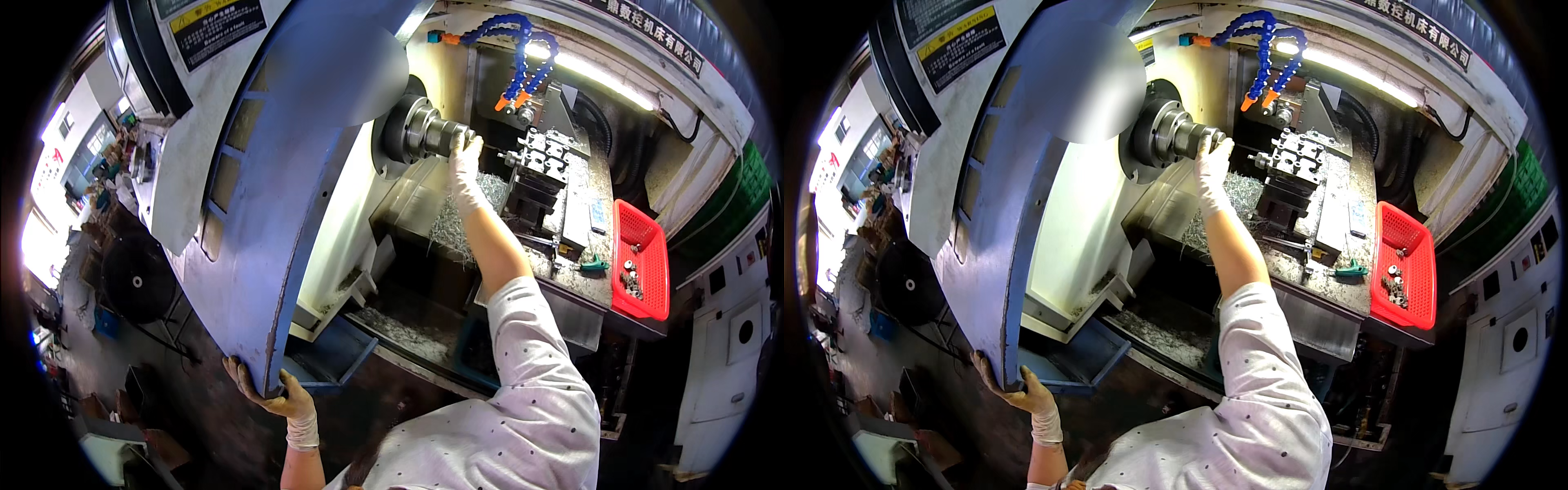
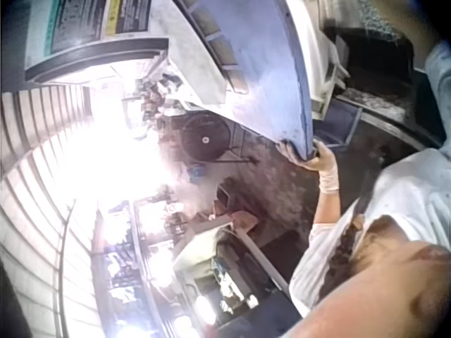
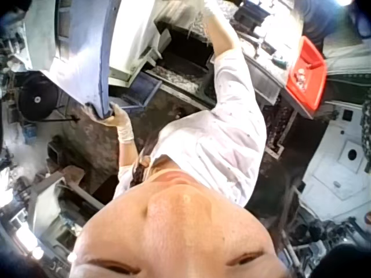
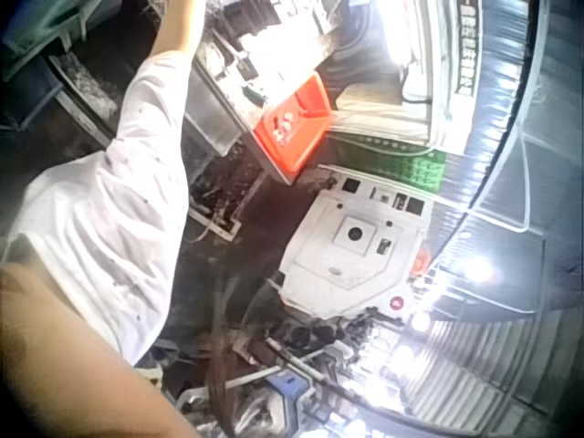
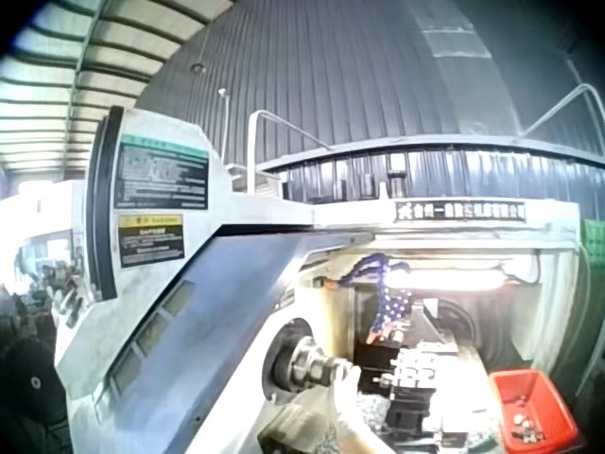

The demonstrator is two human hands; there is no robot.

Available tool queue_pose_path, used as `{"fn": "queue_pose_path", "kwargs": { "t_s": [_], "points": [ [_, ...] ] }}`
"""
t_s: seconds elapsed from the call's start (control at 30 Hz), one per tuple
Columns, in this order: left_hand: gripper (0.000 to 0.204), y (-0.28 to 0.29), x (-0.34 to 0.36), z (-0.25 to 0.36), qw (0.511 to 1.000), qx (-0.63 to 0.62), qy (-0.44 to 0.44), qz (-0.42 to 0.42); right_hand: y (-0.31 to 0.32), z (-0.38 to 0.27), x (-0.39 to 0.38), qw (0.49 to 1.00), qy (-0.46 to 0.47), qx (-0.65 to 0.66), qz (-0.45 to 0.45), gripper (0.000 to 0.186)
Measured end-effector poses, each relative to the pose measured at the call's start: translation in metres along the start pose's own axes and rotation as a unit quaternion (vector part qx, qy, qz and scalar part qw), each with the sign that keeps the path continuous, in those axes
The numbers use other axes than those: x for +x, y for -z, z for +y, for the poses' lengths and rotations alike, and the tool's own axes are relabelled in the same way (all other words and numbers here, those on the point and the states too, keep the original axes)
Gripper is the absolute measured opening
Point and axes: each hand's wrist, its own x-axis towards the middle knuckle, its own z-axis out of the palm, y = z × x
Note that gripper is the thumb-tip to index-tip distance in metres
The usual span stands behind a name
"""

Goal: The person operates a CNC lathe, repeatedly opening and closing the machine door, loading metal parts into the chuck, and using a wrench to tighten the chuck. Finished parts are placed into a red basket.

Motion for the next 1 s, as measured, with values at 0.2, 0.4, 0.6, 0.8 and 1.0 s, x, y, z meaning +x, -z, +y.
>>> {"fn": "queue_pose_path", "kwargs": {
  "t_s": [0.2, 0.4, 0.6, 0.8, 1.0],
  "points": [
    [0.049, 0.019, 0.006, -0.005, 0.995, -0.026, -0.042, -0.09, 0.019, -0.001, -0.011, 0.993, 0.1, 0.012, -0.054, 0.042],
    [0.051, 0.033, 0.08, -0.043, 0.993, -0.11, 0.021, -0.045, 0.013, -0.038, -0.028, 0.994, 0.038, -0.053, 0.084, 0.033],
    [0.038, -0.029, 0.243, -0.124, 0.978, -0.206, 0.01, -0.014, 0.005, -0.014, -0.023, 0.949, 0.17, -0.207, 0.166, 0.042],
    [0.036, -0.069, 0.316, -0.154, 0.975, 0.095, -0.189, -0.074, 0.003, -0.007, -0.023, 0.969, 0.143, -0.174, 0.103, 0.046],
    [0.032, -0.075, 0.31, -0.151, 0.99, 0.045, -0.115, -0.074, 0.007, 0.002, -0.012, 0.952, 0.173, -0.219, 0.124, 0.051]
  ]
}}
